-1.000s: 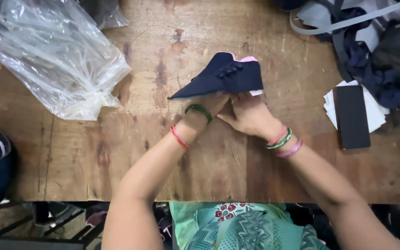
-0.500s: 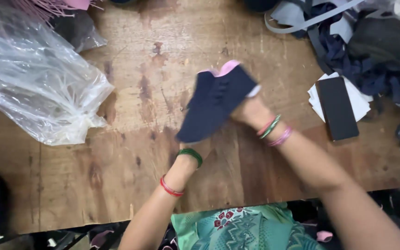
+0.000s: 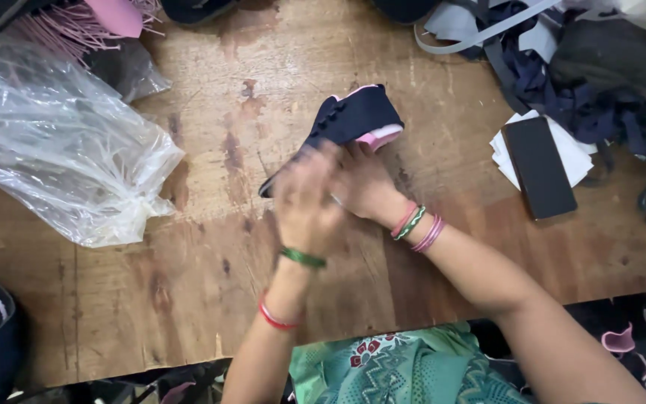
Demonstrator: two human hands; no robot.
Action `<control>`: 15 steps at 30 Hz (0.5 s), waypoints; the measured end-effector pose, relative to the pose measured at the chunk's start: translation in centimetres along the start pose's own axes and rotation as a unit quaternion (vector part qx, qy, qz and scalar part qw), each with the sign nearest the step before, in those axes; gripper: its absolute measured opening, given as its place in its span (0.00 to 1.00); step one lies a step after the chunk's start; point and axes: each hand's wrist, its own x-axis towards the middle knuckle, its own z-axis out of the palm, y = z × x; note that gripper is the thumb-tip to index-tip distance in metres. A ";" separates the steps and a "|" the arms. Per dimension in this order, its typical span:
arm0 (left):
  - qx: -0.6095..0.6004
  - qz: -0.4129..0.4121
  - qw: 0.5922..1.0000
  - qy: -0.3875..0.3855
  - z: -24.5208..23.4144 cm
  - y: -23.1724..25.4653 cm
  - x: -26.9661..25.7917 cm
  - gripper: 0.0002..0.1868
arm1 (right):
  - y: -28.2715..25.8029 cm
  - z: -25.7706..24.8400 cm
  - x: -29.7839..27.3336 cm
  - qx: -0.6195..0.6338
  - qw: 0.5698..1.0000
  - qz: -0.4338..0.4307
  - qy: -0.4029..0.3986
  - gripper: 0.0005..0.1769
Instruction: The person works on a navy shoe upper with a pink lining at a workshop table, turning and pressing the lining inside the upper by hand. They repeatedly reposition the upper, smooth the lining along the edges, and rotate the shoe to work different sections.
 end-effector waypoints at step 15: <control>0.089 -0.092 0.956 -0.263 6.1 -0.5 4.4 0.11 | 3.2 -0.7 0.4 -0.116 0.975 -0.149 0.120 0.28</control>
